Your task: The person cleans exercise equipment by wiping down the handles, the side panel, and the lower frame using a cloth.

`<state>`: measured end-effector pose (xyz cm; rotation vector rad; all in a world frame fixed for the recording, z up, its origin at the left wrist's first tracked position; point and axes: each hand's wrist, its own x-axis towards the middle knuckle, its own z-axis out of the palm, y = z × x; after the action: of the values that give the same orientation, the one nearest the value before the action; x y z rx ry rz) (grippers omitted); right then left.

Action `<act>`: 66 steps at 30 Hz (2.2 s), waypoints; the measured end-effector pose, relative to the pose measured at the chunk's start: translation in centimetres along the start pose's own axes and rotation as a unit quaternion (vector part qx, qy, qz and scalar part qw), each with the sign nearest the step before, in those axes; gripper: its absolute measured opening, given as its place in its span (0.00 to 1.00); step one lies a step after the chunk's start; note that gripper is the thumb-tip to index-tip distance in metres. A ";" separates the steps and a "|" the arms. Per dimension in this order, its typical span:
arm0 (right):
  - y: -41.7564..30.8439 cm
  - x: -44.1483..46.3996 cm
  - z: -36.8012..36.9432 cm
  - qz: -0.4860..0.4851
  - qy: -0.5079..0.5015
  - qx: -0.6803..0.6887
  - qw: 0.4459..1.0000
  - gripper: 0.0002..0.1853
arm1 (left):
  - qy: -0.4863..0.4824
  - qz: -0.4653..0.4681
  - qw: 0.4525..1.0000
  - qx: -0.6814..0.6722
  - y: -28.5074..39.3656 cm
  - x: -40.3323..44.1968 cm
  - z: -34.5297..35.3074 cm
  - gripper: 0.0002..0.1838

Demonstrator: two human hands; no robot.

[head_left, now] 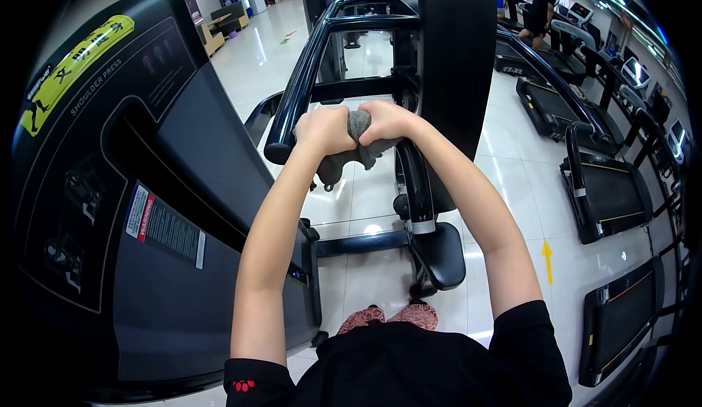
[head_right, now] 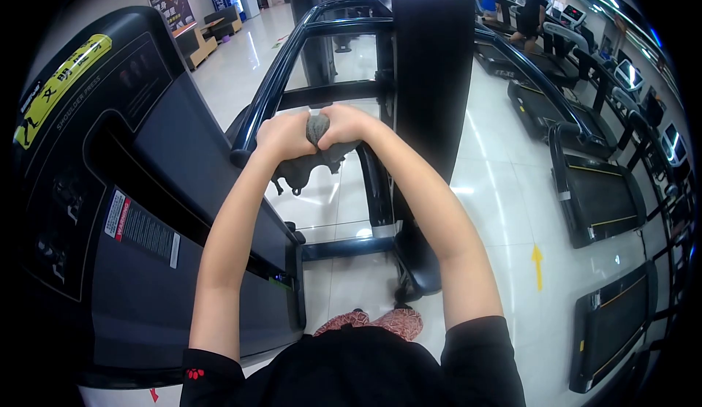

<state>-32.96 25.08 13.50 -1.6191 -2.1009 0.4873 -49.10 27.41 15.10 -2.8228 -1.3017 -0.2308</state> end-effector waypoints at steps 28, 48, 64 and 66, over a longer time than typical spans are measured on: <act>-1.6 -2.6 -1.0 0.066 0.026 -0.201 0.977 0.25 | 0.166 0.145 0.975 -0.012 -0.1 0.4 2.2 0.18; -2.1 -9.3 -0.1 0.242 0.113 -0.128 0.955 0.24 | 0.108 0.256 0.961 0.023 4.9 2.5 2.5 0.15; 3.9 -9.2 2.5 0.106 0.150 0.390 0.902 0.48 | 0.152 0.334 0.929 0.042 5.9 1.4 4.0 0.20; 3.8 -9.0 2.8 0.112 0.119 0.399 0.902 0.47 | 0.188 0.323 0.927 0.033 6.0 1.3 4.2 0.22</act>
<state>-29.42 17.26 8.01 -1.3205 -1.2633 1.0070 -43.22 24.81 11.34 -2.7671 -0.2729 -0.6370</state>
